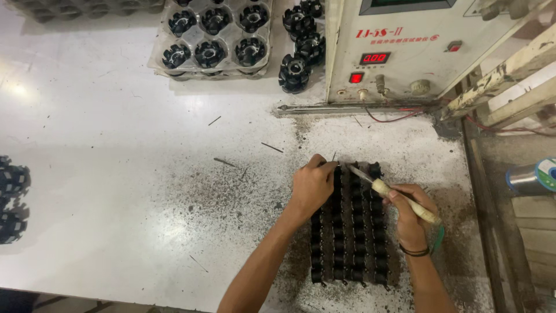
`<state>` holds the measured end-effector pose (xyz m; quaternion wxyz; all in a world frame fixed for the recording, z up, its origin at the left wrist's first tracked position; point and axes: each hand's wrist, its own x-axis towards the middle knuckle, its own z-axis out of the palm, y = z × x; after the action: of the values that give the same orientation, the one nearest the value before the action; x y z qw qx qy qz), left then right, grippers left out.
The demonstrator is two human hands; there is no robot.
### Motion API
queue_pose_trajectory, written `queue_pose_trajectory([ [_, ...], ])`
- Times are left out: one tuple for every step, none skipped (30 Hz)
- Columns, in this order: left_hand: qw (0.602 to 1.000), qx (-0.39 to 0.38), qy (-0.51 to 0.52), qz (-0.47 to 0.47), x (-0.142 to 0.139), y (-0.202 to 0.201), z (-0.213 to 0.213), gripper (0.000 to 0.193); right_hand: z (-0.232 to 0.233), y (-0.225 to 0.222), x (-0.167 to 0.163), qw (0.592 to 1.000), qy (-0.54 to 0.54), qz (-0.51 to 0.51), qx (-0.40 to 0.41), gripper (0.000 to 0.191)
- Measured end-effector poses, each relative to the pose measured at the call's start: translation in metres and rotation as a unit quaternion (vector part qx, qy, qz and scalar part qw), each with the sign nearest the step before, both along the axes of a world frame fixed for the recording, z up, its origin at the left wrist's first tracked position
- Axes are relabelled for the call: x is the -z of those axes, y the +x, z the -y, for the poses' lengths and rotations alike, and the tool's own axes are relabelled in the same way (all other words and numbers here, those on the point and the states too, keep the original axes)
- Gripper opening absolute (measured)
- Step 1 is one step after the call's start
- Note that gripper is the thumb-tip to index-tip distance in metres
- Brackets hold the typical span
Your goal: The person arranges small black cylindrical components into rows on a workbench and solders each one using a soldering iron with solder wire, working through the grid one component at a time. The person continues soldering successive components across the rows throughout the episode.
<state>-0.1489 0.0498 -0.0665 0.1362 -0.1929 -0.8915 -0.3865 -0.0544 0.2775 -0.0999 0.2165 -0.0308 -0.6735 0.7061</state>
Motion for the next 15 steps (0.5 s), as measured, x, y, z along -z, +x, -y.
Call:
queue_pose_trajectory([
  [1.000,0.004,-0.005,0.003,-0.002,-0.001,-0.001,0.016,0.001,0.000,0.000,1.000,-0.008,0.011,0.002,0.011],
  [1.000,0.006,-0.009,0.005,-0.003,-0.002,-0.002,0.017,0.001,0.000,0.000,1.000,-0.015,0.022,0.002,0.011],
  [1.000,0.007,-0.013,0.006,-0.004,-0.002,-0.002,0.018,0.001,0.001,-0.001,0.999,-0.021,0.031,0.002,0.011],
  [1.000,0.010,-0.017,0.008,-0.005,-0.003,-0.003,0.017,0.001,0.001,-0.002,0.999,-0.020,0.033,0.001,0.011],
  [1.000,0.012,-0.021,0.010,-0.006,-0.004,-0.003,0.017,0.001,0.001,-0.003,0.999,-0.019,0.034,-0.001,0.011],
  [1.000,0.013,-0.026,0.013,-0.006,-0.005,-0.002,0.017,0.001,0.001,-0.004,0.999,-0.018,0.038,-0.003,0.012],
  [0.999,0.021,-0.026,0.016,-0.006,-0.006,-0.002,0.017,0.001,0.001,-0.005,0.999,-0.026,0.035,-0.010,0.011],
  [0.999,0.029,-0.025,0.017,-0.006,-0.008,-0.002,0.017,0.001,0.000,-0.006,0.999,-0.033,0.031,-0.017,0.011],
  [0.999,0.037,-0.026,0.017,-0.007,-0.010,-0.002,0.017,0.001,0.000,-0.007,0.999,-0.040,0.026,-0.025,0.011],
  [0.998,0.040,-0.038,0.027,-0.007,-0.012,-0.002,0.014,0.002,-0.001,-0.008,0.998,-0.040,0.037,-0.018,0.011],
  [0.997,0.041,-0.052,0.035,-0.008,-0.014,-0.003,0.011,0.003,-0.001,-0.008,0.998,-0.042,0.046,-0.013,0.011],
  [0.996,0.040,-0.067,0.041,-0.008,-0.016,-0.003,0.010,0.004,-0.002,-0.009,0.997,-0.045,0.054,-0.011,0.011],
  [0.996,0.043,-0.076,0.028,-0.009,-0.018,-0.004,0.010,0.005,-0.002,-0.010,0.998,-0.036,0.059,-0.002,0.011],
  [0.995,0.048,-0.085,0.016,-0.009,-0.019,-0.005,0.010,0.006,-0.003,-0.010,0.998,-0.027,0.065,0.008,0.011],
  [0.994,0.055,-0.094,0.005,-0.009,-0.019,-0.005,0.010,0.007,-0.003,-0.011,0.997,-0.016,0.072,0.018,0.011],
])
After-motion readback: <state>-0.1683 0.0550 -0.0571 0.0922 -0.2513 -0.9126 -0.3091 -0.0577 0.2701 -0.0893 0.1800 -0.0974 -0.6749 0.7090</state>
